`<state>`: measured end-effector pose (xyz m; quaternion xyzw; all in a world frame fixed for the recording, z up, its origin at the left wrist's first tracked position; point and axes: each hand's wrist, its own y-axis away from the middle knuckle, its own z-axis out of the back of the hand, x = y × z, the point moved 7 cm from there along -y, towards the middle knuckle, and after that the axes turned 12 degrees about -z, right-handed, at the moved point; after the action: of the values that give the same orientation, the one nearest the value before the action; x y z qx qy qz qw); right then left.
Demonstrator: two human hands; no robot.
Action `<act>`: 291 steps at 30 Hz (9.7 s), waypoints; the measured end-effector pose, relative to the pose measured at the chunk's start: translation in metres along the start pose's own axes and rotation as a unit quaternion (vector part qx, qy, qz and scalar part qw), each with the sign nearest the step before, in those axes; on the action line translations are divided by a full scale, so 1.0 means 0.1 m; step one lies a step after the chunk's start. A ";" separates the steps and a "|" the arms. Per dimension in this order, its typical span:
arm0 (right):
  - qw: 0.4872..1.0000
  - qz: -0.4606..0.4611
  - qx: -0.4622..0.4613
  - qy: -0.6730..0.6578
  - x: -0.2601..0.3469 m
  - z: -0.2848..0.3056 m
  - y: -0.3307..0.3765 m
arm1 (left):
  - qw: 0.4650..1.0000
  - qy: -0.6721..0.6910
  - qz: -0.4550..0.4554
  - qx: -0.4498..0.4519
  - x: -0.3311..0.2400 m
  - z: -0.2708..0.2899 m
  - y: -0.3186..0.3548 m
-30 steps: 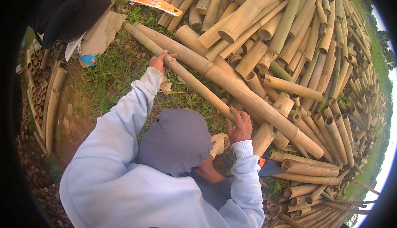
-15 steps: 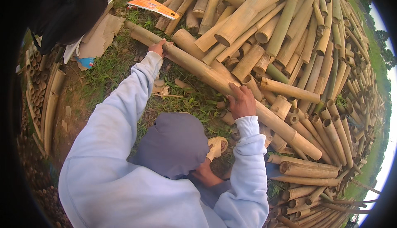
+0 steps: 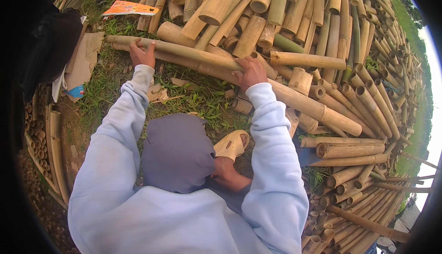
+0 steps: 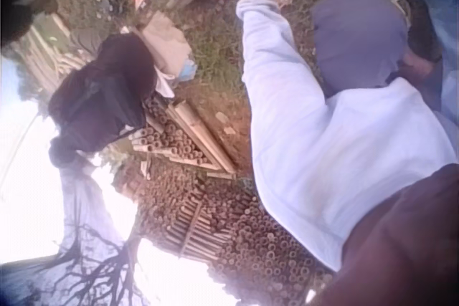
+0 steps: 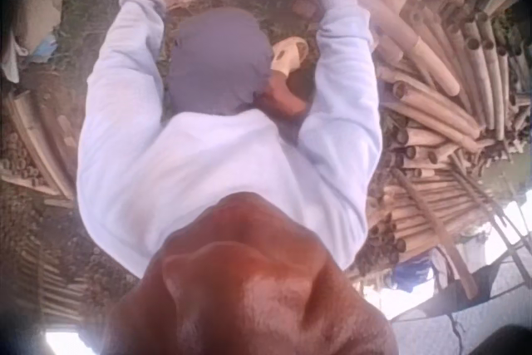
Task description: The person sits on the ground and uses a hand saw to cut bamboo poles into shorter sections. They repeatedly position bamboo pieces, saw through them, and place the cut pieces aside.
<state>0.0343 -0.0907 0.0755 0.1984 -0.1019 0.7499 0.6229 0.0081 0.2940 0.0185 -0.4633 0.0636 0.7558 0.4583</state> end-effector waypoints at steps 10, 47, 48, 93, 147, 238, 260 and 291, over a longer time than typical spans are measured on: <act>0.996 -0.088 -0.006 0.005 -0.21 -0.27 0.00 | 0.731 -0.108 -0.457 0.494 -1.84 -1.49 1.15; 0.777 -0.614 0.139 0.011 -3.26 -0.86 3.47 | 0.645 -0.184 -0.458 0.583 -1.99 -1.96 1.24; 0.782 -0.607 0.141 0.019 -3.18 -0.72 3.44 | 0.645 -0.184 -0.456 0.585 -1.98 -1.92 1.25; 0.832 -0.268 -0.332 -0.355 -0.52 0.48 3.19 | 0.633 -0.123 -0.545 0.537 -2.57 -2.15 1.94; 0.877 -0.315 -0.193 -0.309 -0.27 0.19 3.56 | 0.627 -0.178 -0.507 0.564 -2.57 -2.18 1.85; 0.848 -0.341 -0.186 -0.361 -0.51 0.16 3.29 | 0.621 -0.188 -0.538 0.538 -2.71 -2.18 1.77; 0.883 -0.286 -0.230 -0.294 -0.30 0.21 3.62 | 0.623 -0.181 -0.542 0.534 -2.60 -2.24 1.89; 0.867 -0.317 -0.212 -0.320 -0.68 0.10 2.97 | 0.612 -0.175 -0.537 0.554 -2.63 -2.22 1.94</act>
<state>-0.2437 -0.2159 0.0836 0.3123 -0.3836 0.3677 0.7875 0.0446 -0.0993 0.0288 0.0688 0.1287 0.2619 0.9540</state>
